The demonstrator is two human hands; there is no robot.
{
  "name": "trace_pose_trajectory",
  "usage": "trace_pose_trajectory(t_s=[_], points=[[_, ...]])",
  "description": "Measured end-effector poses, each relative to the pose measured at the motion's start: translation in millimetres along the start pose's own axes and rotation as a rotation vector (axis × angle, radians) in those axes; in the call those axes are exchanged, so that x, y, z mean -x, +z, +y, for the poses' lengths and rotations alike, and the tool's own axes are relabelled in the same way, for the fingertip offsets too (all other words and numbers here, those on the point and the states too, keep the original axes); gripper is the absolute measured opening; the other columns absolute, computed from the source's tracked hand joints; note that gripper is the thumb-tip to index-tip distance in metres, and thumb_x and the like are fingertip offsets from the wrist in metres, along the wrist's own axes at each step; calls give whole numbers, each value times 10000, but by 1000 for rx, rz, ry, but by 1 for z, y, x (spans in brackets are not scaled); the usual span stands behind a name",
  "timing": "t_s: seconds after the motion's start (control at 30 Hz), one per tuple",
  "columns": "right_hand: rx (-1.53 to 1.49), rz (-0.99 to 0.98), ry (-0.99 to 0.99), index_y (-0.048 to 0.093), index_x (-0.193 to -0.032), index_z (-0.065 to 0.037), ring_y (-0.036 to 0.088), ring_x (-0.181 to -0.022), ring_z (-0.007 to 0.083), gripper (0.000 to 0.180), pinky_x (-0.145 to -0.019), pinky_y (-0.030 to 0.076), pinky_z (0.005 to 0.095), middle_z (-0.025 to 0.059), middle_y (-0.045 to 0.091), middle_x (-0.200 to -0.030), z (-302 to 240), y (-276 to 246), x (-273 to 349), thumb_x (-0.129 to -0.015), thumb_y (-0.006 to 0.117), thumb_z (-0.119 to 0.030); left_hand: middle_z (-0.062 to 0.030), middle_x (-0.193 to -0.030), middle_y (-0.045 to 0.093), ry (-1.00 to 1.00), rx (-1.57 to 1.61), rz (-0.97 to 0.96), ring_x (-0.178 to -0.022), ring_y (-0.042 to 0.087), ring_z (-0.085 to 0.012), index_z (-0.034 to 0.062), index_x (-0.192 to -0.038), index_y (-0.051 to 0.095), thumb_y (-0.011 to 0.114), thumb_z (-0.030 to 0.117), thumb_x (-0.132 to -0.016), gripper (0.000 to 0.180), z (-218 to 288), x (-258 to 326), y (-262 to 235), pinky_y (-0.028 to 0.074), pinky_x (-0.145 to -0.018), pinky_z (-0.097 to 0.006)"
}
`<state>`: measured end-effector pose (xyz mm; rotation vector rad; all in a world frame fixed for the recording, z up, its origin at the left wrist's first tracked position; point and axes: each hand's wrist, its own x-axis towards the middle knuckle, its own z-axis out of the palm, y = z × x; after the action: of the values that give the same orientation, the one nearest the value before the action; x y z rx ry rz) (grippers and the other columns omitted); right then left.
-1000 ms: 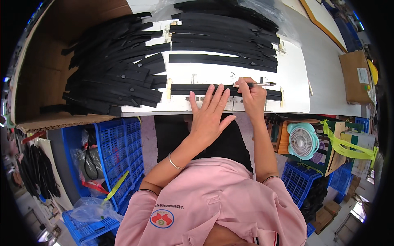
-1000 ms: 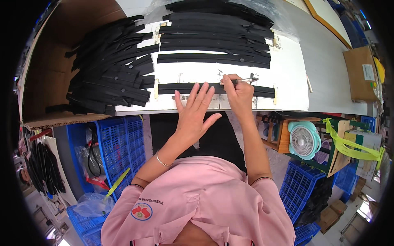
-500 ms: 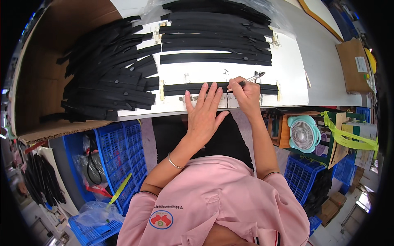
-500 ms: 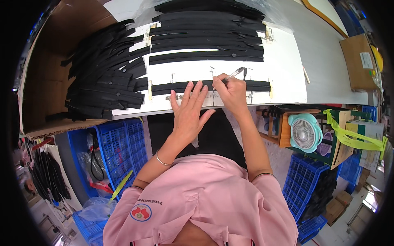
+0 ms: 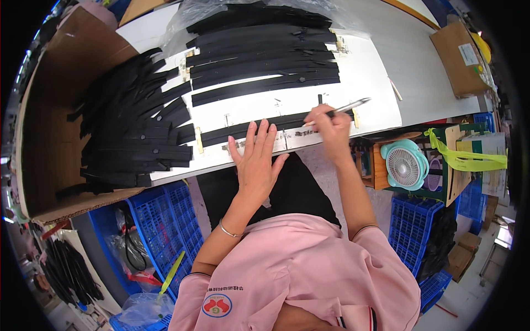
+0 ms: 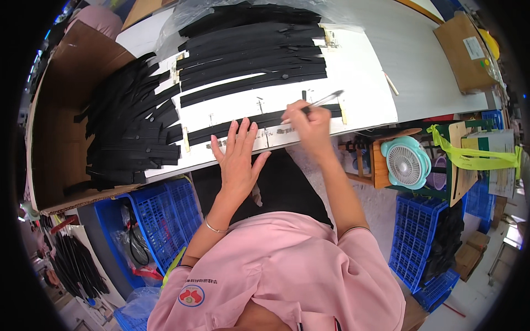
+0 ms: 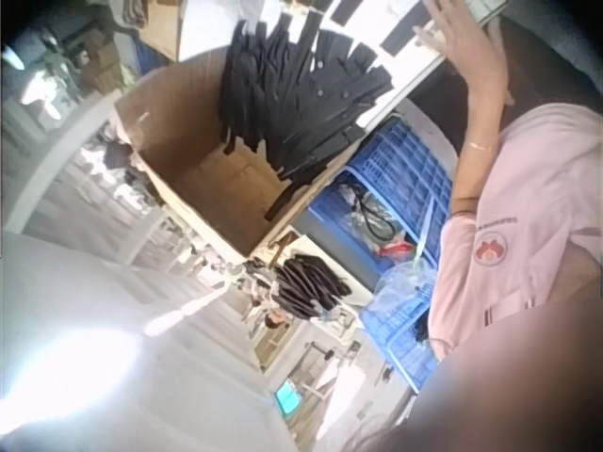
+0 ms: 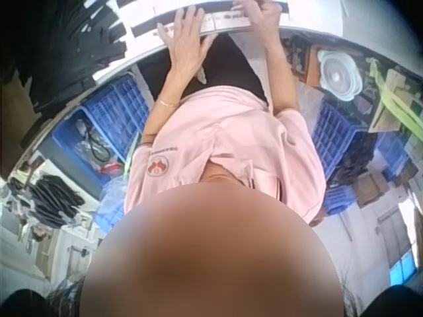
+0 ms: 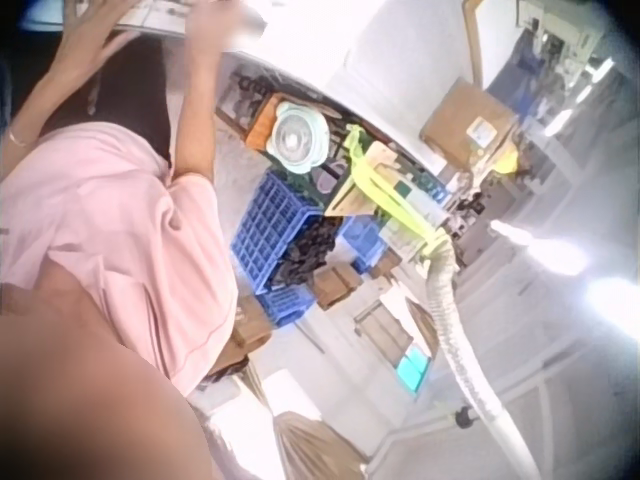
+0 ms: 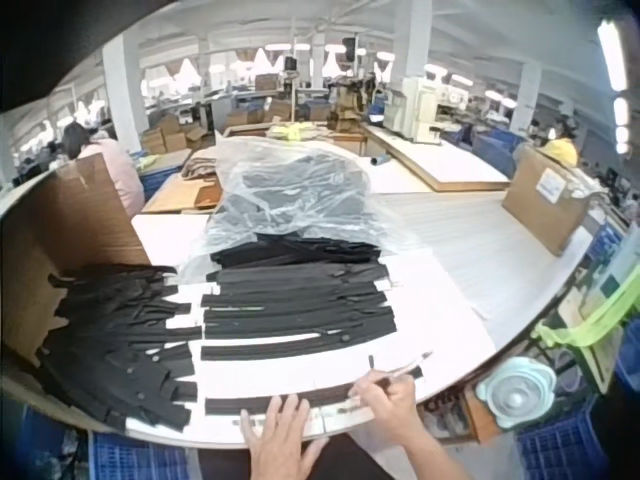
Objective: Marking black zippers using a white template and a pen.
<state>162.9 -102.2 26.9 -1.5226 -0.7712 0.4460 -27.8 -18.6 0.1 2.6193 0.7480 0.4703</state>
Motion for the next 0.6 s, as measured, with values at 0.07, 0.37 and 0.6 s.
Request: trace_pose_trajectory(t_s=[0.07, 0.37, 0.6], points=[[-43, 124, 21, 718, -828, 7, 596, -676, 68, 224, -606, 453, 224, 38, 715, -792, 1, -25, -5, -984, 600, -103, -81, -1581, 459, 12, -40, 29, -1506, 355, -297, 88, -1492, 513, 765, 362, -900, 700, 2, -1, 0, 95, -1210, -651], [142, 176, 49, 740, -858, 26, 573, -644, 60, 247, -588, 440, 226, 34, 697, -736, 27, -57, -18, -1001, 643, -150, -112, -1474, 556, 40, 211, 159, -1445, 426, -327, 84, -1378, 604, 751, 290, -923, 521, 32, -28, 9, 67, -1202, -671], [174, 142, 46, 732, -872, 20, 568, -661, 54, 239, -588, 423, 226, 17, 693, -769, 28, -56, -18, -1012, 640, -149, -41, -1260, 668, 199, 278, 205, -1222, 561, -261, 81, -1069, 736, 754, 178, -884, 209, 62, -84, 46, 176, -1189, -640]])
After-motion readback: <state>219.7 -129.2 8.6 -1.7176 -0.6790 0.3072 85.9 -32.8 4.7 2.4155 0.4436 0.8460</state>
